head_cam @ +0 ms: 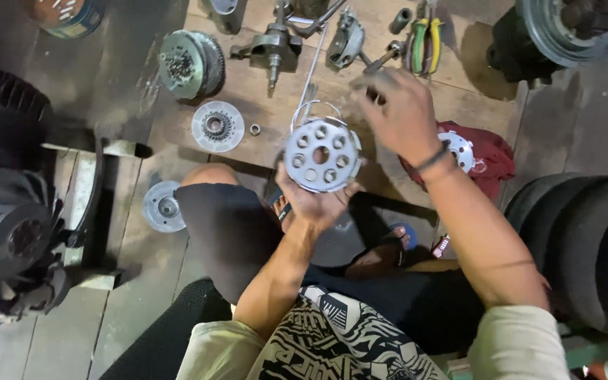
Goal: The person assembles a circular metal component by inserting small cylindrical pieces into its holes. They handle the parts by hand, rotate the component, and place each piece into position on a cluttered workbench.
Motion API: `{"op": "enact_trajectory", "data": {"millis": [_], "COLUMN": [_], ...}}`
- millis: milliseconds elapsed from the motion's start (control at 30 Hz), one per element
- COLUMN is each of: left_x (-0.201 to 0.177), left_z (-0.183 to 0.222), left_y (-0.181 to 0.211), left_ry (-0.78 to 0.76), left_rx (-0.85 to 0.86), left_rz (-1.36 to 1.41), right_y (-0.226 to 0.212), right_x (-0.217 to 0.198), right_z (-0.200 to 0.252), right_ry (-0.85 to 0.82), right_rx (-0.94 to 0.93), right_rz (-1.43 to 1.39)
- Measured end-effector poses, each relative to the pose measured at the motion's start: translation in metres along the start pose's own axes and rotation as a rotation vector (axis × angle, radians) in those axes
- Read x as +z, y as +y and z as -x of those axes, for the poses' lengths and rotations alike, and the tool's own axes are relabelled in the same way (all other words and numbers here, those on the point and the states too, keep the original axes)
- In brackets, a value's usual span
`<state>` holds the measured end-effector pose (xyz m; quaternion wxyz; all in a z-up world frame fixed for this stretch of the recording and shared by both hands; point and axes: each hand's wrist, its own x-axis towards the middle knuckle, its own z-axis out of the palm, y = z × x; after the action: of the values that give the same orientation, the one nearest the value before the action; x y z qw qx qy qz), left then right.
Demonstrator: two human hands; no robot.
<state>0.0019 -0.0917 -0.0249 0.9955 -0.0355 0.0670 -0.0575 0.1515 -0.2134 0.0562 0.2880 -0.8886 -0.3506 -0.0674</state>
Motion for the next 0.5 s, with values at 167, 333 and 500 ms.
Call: {"op": "enact_trajectory", "data": {"millis": [167,333,500], "left_x": [0.018,0.022,0.037], "left_z": [0.009,0.019,0.024], "left_y": [0.062,0.09,0.096], "left_ry": [0.314,0.365,0.391], "left_rx": [0.281,0.422,0.466], "left_rz": [0.014,-0.007,-0.005], "right_y": [0.0,-0.048,-0.028], "right_x": [0.118,0.183,0.212], "right_z": [0.0,-0.012,-0.016], "right_ry": [-0.186,-0.253,-0.29], "right_rx": [0.068,-0.043,-0.105], "right_rz": [0.19,0.174,0.319]}}
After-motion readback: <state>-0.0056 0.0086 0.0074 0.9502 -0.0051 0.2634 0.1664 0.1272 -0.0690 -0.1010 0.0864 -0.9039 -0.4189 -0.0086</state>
